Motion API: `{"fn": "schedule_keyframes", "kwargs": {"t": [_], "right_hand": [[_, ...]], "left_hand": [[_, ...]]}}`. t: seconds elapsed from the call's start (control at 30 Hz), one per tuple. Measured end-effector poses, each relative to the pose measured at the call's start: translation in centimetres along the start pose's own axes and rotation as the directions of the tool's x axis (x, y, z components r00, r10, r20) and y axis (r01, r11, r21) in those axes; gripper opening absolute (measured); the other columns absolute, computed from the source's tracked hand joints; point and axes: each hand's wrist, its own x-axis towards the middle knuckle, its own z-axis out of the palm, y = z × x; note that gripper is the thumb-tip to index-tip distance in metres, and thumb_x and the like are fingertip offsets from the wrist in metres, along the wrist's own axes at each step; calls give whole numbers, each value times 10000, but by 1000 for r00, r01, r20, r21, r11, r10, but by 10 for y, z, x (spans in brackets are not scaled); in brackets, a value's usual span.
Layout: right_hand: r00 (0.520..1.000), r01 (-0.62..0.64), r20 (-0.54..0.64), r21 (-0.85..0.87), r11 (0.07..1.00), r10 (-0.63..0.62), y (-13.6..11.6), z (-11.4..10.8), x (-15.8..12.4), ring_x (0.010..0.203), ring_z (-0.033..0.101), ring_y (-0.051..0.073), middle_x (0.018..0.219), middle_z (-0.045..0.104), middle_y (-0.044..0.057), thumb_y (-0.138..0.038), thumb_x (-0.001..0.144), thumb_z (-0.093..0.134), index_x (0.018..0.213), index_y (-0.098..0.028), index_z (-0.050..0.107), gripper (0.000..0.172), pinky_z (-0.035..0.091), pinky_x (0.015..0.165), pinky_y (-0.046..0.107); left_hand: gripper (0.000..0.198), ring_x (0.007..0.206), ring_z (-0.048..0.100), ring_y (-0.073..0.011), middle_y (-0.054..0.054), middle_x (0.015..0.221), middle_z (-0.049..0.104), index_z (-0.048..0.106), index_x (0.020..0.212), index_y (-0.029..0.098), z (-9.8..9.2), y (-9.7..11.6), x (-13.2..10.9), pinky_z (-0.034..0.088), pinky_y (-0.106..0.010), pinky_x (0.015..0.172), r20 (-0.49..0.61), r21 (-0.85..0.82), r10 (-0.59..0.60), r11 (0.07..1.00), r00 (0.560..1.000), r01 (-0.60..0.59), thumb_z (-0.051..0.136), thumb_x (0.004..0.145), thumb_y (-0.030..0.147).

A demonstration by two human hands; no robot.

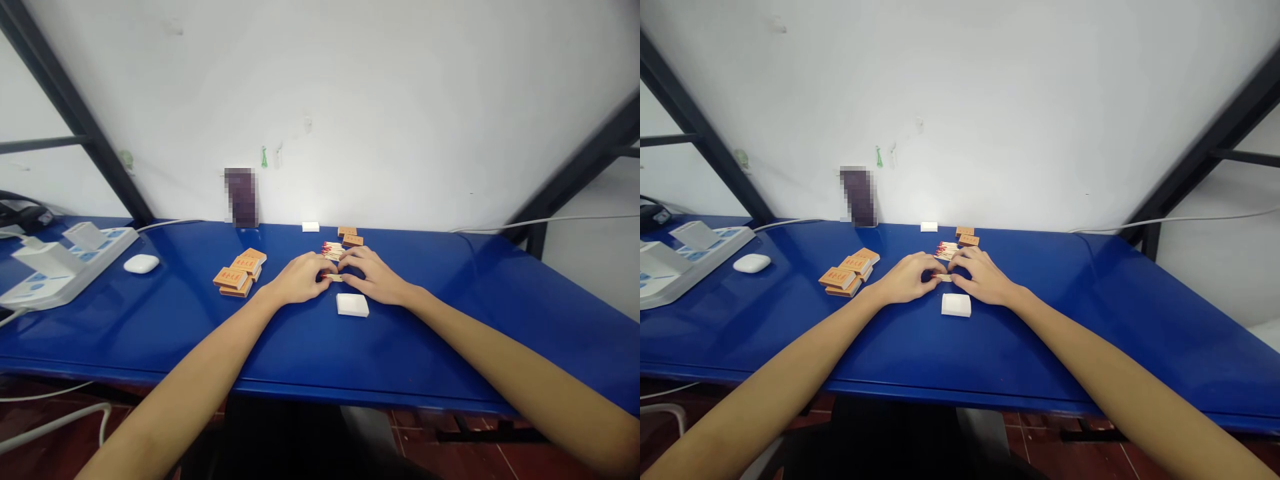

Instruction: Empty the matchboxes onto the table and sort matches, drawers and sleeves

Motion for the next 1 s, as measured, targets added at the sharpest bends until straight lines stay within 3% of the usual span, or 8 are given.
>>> {"fn": "schedule_keyframes", "kwargs": {"t": [0.37,0.77,1.0], "right_hand": [[1000,6,-27,-3,1000,-6,0,3,-1,1220,480,296,1228,591,91,-387,935,560,997,-250,699,205,385,1012,516],[996,57,-66,7,998,-56,1,4,0,1184,522,290,1185,611,100,-379,939,574,972,-241,717,201,422,1002,512],[992,64,-107,9,998,-63,0,4,0,1097,570,261,1133,617,97,-327,915,591,926,-223,714,161,460,946,441]], "left_hand": [[174,896,610,-186,-22,971,714,689,977,202,1,0,1,448,-321,829,-10,5,7,1000,1000,-7,536,902,171],[170,968,634,-203,0,982,724,671,1028,229,-3,1,1,388,-373,929,-3,35,-86,996,996,86,562,900,207],[185,871,640,-189,1,910,725,678,1022,228,-2,2,2,419,-328,849,-21,15,-55,998,998,56,569,880,182]]}}
